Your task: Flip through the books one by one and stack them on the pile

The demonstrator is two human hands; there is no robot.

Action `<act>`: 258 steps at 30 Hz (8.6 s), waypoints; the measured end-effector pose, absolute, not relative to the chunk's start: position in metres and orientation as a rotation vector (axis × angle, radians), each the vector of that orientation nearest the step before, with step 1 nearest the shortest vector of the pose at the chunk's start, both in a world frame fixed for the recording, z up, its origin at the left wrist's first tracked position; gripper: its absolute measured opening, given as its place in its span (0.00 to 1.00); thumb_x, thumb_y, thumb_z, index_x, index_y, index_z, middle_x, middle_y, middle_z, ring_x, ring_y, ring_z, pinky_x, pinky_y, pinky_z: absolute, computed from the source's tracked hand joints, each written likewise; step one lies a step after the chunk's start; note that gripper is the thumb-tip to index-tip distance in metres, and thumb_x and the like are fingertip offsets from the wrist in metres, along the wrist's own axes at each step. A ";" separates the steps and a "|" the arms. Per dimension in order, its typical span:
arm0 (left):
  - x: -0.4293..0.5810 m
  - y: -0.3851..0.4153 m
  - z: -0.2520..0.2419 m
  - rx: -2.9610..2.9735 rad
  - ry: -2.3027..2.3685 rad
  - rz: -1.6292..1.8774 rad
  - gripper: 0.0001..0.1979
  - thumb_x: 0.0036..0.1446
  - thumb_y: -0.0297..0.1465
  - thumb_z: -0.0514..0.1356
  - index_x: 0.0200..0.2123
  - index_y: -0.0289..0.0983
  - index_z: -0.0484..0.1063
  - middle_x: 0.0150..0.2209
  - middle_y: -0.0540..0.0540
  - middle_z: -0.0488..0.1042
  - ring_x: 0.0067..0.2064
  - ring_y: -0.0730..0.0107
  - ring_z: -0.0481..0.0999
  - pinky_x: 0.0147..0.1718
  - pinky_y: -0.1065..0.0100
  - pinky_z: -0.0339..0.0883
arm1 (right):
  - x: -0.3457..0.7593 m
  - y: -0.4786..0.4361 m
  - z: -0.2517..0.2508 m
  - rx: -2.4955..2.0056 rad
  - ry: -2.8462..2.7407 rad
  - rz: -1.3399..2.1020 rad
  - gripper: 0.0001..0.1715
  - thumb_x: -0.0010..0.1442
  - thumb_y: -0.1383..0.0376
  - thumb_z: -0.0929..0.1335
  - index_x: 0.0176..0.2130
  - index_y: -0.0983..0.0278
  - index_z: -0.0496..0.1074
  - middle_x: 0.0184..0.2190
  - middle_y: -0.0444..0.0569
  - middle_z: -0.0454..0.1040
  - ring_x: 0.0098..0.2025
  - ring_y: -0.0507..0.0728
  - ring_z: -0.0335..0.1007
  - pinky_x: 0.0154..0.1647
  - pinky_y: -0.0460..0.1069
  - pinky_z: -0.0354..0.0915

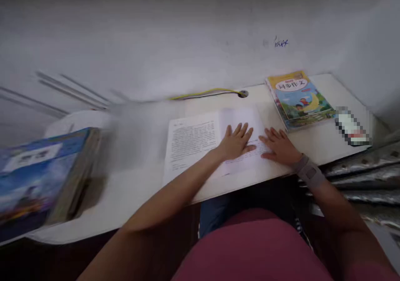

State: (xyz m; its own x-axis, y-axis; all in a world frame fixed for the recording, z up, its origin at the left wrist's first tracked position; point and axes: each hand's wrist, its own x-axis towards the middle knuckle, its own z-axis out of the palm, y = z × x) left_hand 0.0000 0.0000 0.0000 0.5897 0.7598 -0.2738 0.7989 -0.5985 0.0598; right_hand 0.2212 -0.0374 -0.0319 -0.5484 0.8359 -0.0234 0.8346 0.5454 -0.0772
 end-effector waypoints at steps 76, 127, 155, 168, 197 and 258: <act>-0.003 -0.009 -0.004 2.643 1.257 -0.300 0.45 0.60 0.58 0.43 0.69 0.35 0.40 0.70 0.35 0.38 0.70 0.41 0.37 0.60 0.31 0.34 | 0.241 -0.017 -0.043 -1.396 -2.695 0.242 0.47 0.62 0.41 0.58 0.67 0.69 0.51 0.68 0.64 0.49 0.69 0.69 0.43 0.65 0.66 0.49; -0.150 -0.069 -0.028 2.051 2.063 0.464 0.38 0.65 0.48 0.44 0.69 0.31 0.37 0.68 0.25 0.45 0.68 0.43 0.48 0.59 0.38 0.51 | 0.216 -0.030 -0.029 -1.193 -2.797 -0.141 0.35 0.66 0.53 0.57 0.64 0.71 0.55 0.65 0.65 0.57 0.67 0.66 0.50 0.63 0.64 0.51; -0.170 -0.081 -0.053 2.104 2.009 0.599 0.38 0.64 0.46 0.43 0.67 0.24 0.43 0.65 0.22 0.53 0.66 0.39 0.55 0.59 0.36 0.47 | 0.164 -0.051 -0.027 -1.367 -2.719 -0.008 0.35 0.66 0.52 0.60 0.64 0.71 0.58 0.65 0.63 0.57 0.67 0.65 0.52 0.65 0.65 0.49; -0.169 -0.082 -0.056 2.133 2.031 0.565 0.36 0.65 0.46 0.43 0.67 0.27 0.47 0.65 0.25 0.55 0.66 0.42 0.54 0.60 0.38 0.48 | 0.173 -0.049 -0.029 -1.379 -2.721 -0.015 0.34 0.67 0.54 0.59 0.64 0.71 0.57 0.65 0.63 0.56 0.67 0.65 0.50 0.65 0.64 0.49; -0.174 -0.090 -0.054 2.116 1.976 0.634 0.40 0.64 0.48 0.47 0.66 0.22 0.45 0.66 0.20 0.49 0.68 0.40 0.48 0.60 0.41 0.52 | 0.134 -0.067 -0.036 -1.323 -2.615 0.003 0.35 0.67 0.54 0.58 0.63 0.76 0.57 0.64 0.67 0.58 0.67 0.66 0.51 0.64 0.62 0.53; -0.181 -0.091 -0.063 2.191 2.007 0.624 0.43 0.62 0.54 0.45 0.65 0.22 0.52 0.65 0.22 0.54 0.67 0.39 0.51 0.61 0.41 0.52 | 0.147 -0.066 -0.029 -1.405 -2.675 -0.007 0.37 0.66 0.51 0.60 0.63 0.74 0.58 0.65 0.65 0.55 0.68 0.65 0.49 0.66 0.63 0.48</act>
